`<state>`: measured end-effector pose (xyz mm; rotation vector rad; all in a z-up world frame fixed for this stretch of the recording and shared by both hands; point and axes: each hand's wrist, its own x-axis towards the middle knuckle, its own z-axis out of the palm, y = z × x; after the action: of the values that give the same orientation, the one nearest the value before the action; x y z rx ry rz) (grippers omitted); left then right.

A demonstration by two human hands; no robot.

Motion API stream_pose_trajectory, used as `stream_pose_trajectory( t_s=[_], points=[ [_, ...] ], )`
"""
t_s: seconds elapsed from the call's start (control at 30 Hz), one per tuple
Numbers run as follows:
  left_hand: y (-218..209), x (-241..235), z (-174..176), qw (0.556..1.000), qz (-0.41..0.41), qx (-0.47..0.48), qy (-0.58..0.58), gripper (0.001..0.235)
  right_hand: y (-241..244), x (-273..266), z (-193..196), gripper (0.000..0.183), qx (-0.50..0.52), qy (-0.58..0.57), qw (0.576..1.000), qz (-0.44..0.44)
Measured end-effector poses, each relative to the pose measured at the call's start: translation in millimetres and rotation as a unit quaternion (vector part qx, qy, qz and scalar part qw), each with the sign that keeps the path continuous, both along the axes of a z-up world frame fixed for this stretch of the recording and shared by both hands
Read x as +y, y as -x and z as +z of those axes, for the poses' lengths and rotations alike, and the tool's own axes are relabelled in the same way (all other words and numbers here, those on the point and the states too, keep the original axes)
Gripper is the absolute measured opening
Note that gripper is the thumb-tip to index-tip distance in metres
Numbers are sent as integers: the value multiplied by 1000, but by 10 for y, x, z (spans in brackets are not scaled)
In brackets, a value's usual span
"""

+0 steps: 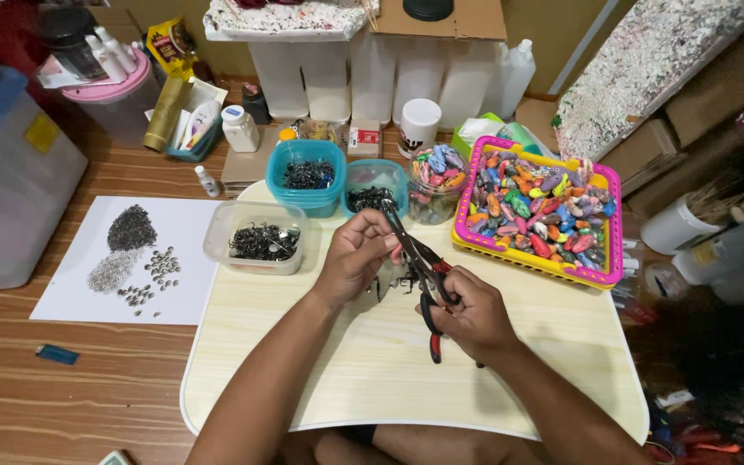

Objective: Assembling fishing lures by attaching metal hooks to colorful soft plastic baits using pliers.

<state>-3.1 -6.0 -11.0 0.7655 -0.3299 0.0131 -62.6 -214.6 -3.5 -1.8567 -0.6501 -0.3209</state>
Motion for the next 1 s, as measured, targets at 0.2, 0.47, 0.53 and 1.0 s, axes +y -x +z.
stream_pose_trajectory(
  t_s=[0.2,0.47,0.53,1.0],
  points=[
    [-21,-42,-77,1000,-8,8,-9,18,59,51,86,34,-8,17,999,-32],
    [81,-41,260,1000,11,11,0,23,-65,-106,31,38,4,25,999,-44],
    [94,-43,285,1000,9,10,-1,24,-82,-149,57,40,-6,35,998,-48],
    [142,-67,401,993,101,2,-69,33,-151,-374,194,36,18,230,968,-99]
  ],
)
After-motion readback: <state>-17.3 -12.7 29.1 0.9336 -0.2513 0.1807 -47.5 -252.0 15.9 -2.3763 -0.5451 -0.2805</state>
